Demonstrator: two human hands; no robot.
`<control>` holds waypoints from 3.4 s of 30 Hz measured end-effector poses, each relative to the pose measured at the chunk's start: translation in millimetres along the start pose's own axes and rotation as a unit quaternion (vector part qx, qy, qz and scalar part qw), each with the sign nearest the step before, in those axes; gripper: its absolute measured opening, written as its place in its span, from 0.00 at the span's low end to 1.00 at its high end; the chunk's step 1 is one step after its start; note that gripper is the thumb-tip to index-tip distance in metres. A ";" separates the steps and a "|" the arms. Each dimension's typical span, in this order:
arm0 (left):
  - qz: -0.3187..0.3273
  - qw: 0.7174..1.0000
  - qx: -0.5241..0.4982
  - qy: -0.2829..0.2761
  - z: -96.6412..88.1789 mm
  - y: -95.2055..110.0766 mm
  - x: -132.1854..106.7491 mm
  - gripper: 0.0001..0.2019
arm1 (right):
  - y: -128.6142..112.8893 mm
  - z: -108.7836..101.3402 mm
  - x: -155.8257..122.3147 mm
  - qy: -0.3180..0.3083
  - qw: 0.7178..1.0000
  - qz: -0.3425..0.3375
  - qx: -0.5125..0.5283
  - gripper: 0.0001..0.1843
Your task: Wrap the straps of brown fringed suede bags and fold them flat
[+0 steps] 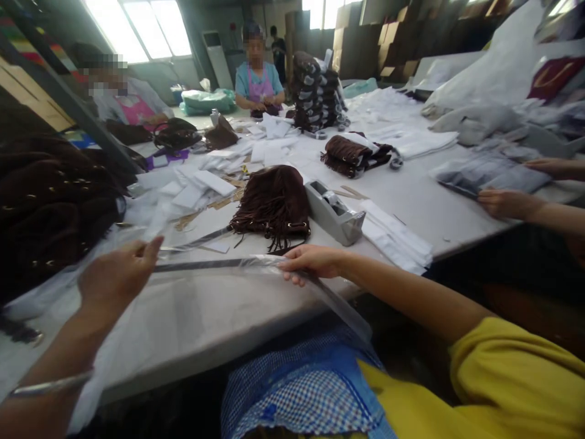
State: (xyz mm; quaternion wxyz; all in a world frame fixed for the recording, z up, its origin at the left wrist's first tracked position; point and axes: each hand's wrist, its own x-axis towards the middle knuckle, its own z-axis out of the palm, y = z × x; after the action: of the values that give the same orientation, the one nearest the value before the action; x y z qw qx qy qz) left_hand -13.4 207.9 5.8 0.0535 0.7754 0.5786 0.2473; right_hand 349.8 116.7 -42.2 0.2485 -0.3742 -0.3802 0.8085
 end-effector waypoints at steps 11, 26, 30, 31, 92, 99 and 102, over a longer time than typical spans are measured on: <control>0.307 0.947 0.091 -0.029 90.7 54.3 -46.4 0.19 | -18.3 7.3 21.4 -0.098 0.994 0.053 0.012 0.14; 0.415 0.908 0.063 -0.006 106.9 57.1 -58.7 0.18 | 2.4 -0.7 9.3 -0.074 0.990 0.123 -0.011 0.12; 0.434 0.900 0.046 0.006 112.6 74.0 -66.3 0.22 | 4.6 5.7 22.9 -0.071 0.990 0.121 -0.008 0.12; 0.437 0.899 0.036 0.007 113.2 77.9 -67.9 0.24 | 5.1 7.4 26.5 -0.069 0.991 0.112 -0.008 0.11; 0.338 0.930 0.012 -0.147 54.2 15.3 -94.4 0.26 | 21.0 -28.5 -60.6 0.259 0.938 -0.165 -0.162 0.25; 0.303 0.933 -0.152 -0.125 72.3 98.4 -88.0 0.25 | -8.2 -10.8 -2.4 0.084 0.944 -0.067 -0.312 0.30; 0.310 0.945 -0.108 -0.016 91.7 114.1 -76.0 0.18 | -12.3 -8.9 17.5 0.025 0.938 -0.035 -0.343 0.31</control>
State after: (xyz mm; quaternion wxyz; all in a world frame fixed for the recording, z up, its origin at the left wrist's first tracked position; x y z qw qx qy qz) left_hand 110.9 119.3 -56.5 0.0671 0.9097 0.2788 0.3002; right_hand 347.9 139.7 -43.5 0.1429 -0.4436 -0.6412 0.6097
